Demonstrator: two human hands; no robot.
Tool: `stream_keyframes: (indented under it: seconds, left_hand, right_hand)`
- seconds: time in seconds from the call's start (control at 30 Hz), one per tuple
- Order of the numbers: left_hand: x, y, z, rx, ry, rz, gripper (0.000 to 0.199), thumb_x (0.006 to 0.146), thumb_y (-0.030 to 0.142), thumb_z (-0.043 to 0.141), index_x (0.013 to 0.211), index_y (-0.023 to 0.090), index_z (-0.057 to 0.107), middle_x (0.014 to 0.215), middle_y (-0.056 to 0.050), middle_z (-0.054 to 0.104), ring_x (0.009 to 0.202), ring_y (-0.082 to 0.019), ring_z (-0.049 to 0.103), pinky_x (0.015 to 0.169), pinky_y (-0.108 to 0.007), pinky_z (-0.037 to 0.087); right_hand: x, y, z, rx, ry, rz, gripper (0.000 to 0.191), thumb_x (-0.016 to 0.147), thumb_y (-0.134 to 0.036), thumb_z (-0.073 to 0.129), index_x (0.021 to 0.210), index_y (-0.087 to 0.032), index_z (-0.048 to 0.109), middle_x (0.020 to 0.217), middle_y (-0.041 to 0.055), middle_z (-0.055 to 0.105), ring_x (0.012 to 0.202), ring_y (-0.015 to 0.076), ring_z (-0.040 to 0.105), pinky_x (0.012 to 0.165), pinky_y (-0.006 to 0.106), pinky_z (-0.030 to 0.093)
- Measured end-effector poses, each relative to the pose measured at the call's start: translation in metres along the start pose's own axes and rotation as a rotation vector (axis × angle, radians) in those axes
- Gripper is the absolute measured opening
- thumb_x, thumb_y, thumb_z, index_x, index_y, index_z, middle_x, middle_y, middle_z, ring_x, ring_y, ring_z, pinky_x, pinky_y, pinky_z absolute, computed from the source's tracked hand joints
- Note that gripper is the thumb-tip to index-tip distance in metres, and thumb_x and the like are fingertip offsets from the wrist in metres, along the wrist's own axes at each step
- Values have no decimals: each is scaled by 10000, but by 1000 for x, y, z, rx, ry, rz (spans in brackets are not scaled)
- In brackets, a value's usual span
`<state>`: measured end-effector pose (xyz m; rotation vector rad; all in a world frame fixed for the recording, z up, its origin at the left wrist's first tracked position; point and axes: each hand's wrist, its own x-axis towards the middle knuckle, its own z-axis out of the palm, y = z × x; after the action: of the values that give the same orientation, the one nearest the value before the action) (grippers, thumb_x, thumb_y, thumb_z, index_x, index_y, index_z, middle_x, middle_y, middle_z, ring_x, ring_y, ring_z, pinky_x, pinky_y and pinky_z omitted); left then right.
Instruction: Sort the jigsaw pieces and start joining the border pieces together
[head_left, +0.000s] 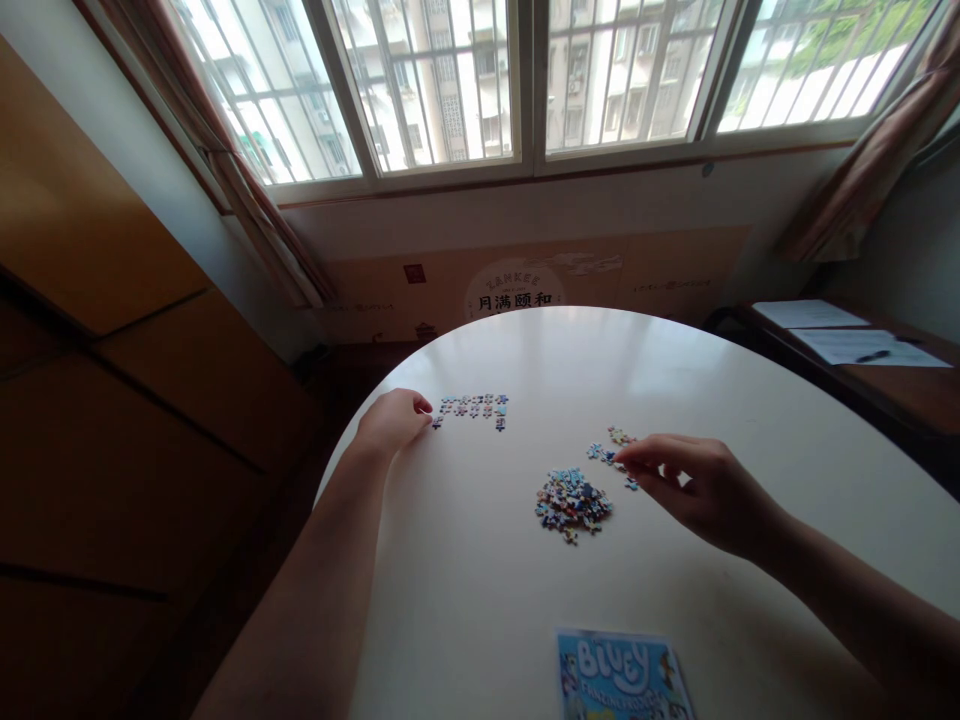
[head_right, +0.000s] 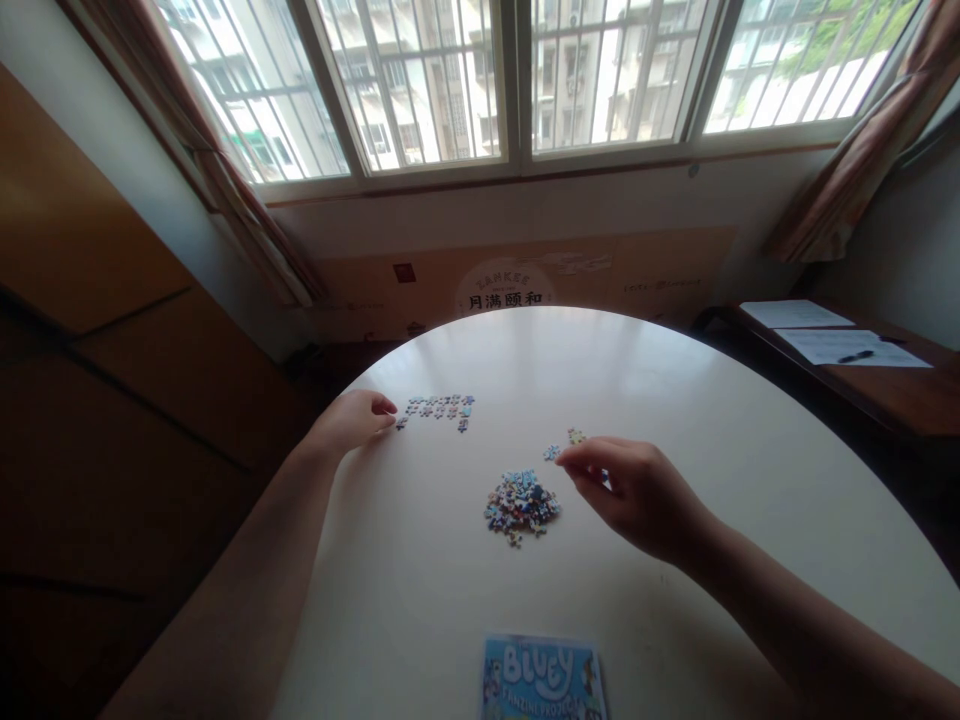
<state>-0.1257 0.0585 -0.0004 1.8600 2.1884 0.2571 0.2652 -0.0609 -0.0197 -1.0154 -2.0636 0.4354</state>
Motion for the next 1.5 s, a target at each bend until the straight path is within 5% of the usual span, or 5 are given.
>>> stream_keyframes:
  seconds: [0.5,0.73,1.07,1.5]
  left_hand:
    - [3,1,10,-56,-16,-66,169,720,399,746,777,245,786,676,-23,716,604,-181,630,537,-271,403]
    - [4,4,8,-28,-4,-66,175,720,412,748,783,251,779,718,-23,732,641,-187,642,513,-263,377]
    - [-9,18,-4,60,52,-49,198,819,400,639,828,226,732,866,-48,747,767,-211,661,577,-269,410]
    - [-24,45,-10,106,191,40,294,885,477,565,796,230,697,801,-48,705,785,-222,635,619,-285,399]
  right_hand:
    - [1,-1,0,1,-5,-16,159,945,-216,571,990,-201,723,836,42,743,579,116,606,528,258,504]
    - [1,4,0,4,-18,18,157,930,-210,586,984,-197,732,856,43,747,578,112,596,538,261,496]
    - [3,7,3,-180,-329,-50,148,905,-234,646,1019,-253,739,886,26,737,777,164,673,681,300,495]
    - [0,6,6,-273,-402,-25,131,900,-285,660,1011,-291,729,942,6,719,808,179,660,676,305,446]
